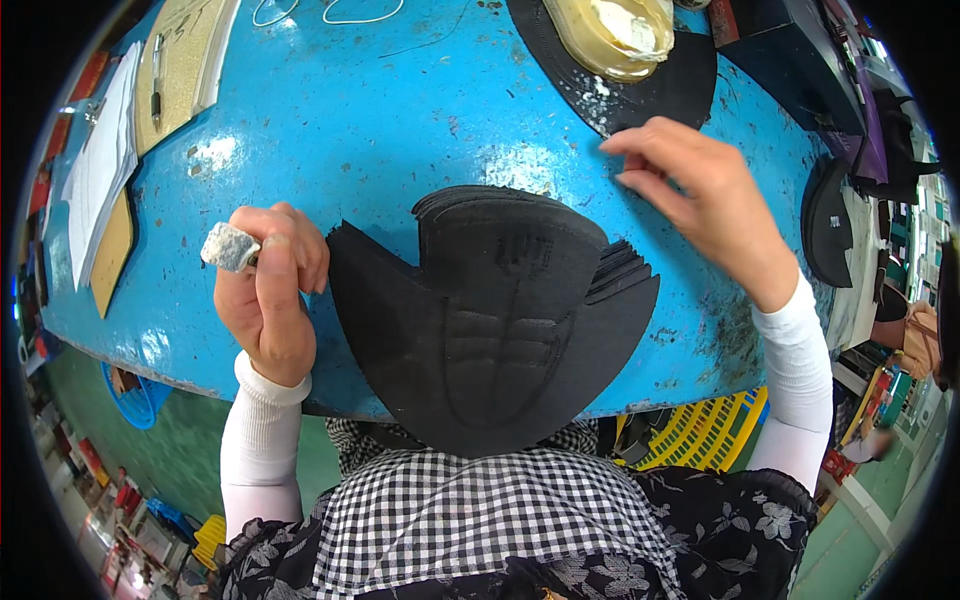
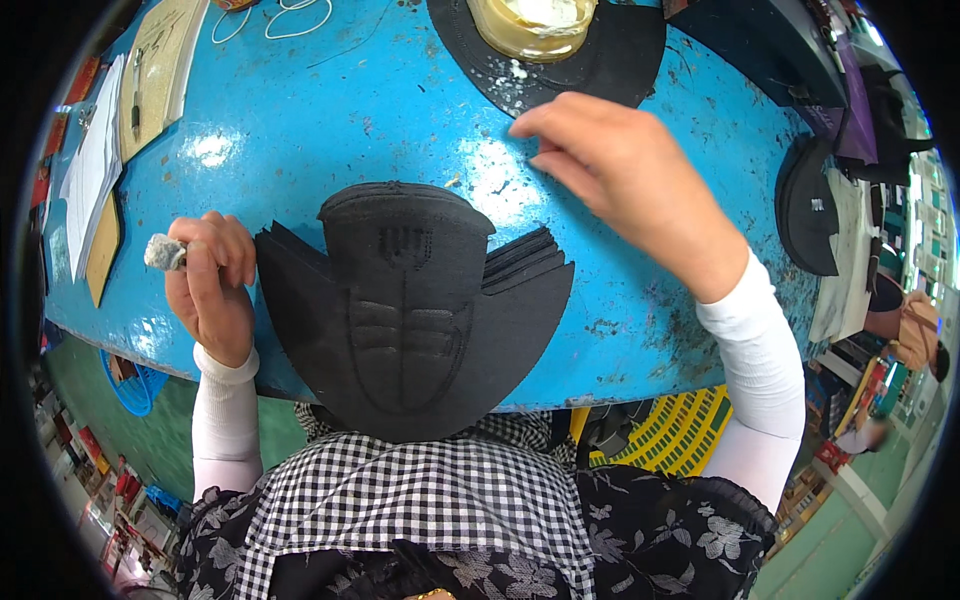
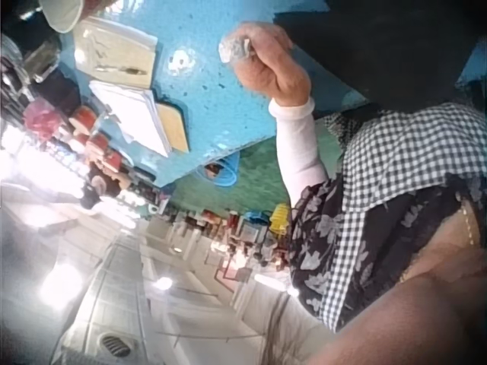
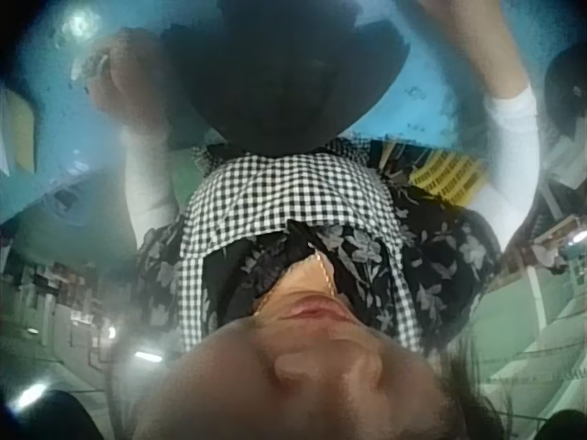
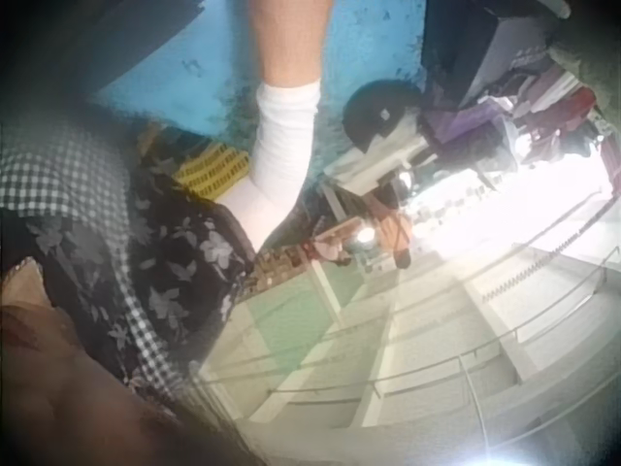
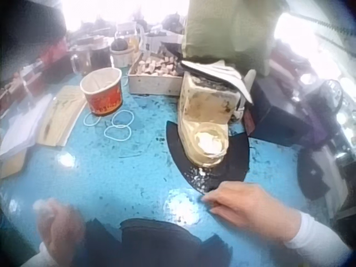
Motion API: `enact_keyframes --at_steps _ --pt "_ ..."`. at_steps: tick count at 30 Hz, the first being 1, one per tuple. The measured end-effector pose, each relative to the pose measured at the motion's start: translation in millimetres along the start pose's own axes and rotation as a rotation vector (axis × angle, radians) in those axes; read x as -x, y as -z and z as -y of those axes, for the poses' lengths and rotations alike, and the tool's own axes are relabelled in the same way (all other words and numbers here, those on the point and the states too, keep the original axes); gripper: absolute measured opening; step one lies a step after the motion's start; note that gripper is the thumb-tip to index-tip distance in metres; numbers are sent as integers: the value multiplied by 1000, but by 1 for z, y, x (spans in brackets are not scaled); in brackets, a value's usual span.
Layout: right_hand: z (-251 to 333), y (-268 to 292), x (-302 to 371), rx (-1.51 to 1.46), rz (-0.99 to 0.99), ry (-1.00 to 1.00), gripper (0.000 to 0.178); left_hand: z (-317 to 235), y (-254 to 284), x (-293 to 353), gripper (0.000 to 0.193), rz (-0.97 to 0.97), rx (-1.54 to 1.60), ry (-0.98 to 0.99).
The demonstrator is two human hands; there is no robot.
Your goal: The person applies adhesive to black shoe upper components using a small brush.
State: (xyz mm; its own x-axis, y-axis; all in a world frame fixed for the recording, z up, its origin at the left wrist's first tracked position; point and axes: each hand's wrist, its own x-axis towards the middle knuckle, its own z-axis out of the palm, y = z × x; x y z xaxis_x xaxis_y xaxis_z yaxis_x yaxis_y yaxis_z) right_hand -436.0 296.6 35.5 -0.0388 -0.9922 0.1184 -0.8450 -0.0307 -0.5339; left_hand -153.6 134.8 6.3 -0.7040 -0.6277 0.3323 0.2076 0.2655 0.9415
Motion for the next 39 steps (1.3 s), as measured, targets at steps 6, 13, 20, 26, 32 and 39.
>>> enact_keyframes --at_steps 6,13,20,26,32,39 --pt "-1 -9 -7 79 24 29 11 1 0 0 19 -4 -4 -3" --pt "8 -28 -41 62 -72 194 11 1 -1 -1 18 -3 -12 8" --pt "3 -28 -43 92 -11 204 9 1 -1 0 18 -4 5 3" --pt "11 -21 -32 -55 54 126 13 -3 -1 1 18 -2 -4 5" --pt "7 -41 -42 95 -70 173 15 0 -3 -2 18 -18 -11 19" --pt "4 -26 -34 4 -52 131 9 0 -4 -1 24 -26 -43 69"
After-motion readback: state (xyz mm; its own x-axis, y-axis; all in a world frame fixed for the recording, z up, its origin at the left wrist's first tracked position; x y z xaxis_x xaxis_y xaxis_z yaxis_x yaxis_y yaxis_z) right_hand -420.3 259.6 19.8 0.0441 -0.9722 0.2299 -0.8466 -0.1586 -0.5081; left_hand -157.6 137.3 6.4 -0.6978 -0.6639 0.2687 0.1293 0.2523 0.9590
